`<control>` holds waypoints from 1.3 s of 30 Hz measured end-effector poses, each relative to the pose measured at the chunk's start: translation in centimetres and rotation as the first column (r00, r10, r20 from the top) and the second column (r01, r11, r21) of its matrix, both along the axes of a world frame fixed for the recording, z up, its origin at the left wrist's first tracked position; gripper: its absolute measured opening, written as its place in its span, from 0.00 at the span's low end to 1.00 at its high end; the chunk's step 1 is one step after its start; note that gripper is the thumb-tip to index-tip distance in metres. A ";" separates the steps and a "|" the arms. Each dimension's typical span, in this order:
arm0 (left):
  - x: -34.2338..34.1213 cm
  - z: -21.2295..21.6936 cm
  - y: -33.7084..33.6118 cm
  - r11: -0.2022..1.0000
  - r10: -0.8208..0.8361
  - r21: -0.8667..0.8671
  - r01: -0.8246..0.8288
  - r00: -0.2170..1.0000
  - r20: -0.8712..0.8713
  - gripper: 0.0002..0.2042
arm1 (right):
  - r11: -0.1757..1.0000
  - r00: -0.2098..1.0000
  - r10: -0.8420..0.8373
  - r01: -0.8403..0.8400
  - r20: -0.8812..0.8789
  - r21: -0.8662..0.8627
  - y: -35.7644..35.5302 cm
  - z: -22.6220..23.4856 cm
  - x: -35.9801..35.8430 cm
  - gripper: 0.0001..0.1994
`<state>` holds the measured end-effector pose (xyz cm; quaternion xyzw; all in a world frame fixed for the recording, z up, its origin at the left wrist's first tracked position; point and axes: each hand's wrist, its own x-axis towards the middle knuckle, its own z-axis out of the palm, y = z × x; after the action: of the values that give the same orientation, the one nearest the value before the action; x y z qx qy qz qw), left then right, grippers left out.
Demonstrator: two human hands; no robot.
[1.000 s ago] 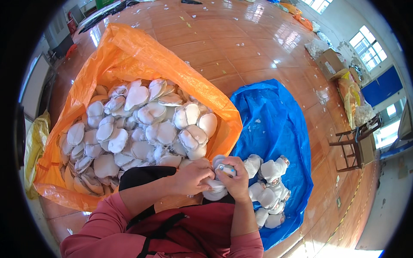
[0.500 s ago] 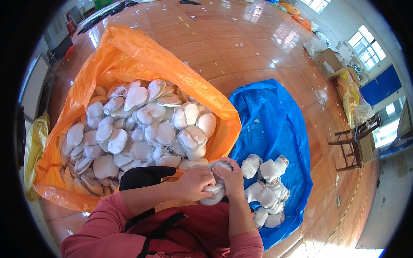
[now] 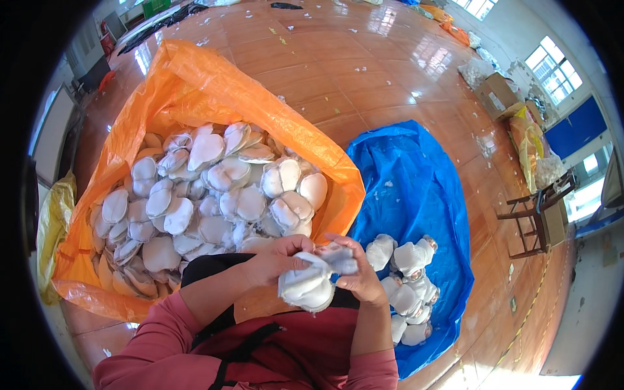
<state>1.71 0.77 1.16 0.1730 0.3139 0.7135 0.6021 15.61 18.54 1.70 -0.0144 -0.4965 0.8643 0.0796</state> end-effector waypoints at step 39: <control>-1.5 0.4 -0.3 0.944 -0.163 -0.314 -0.102 0.683 -0.712 0.13 | 0.831 0.855 -0.394 0.174 0.337 0.527 -2.6 -1.9 0.2 0.26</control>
<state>0.16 0.48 1.55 0.3449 0.6388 0.5122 0.4590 15.83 15.96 -0.22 -0.2611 -0.6911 0.6666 0.0994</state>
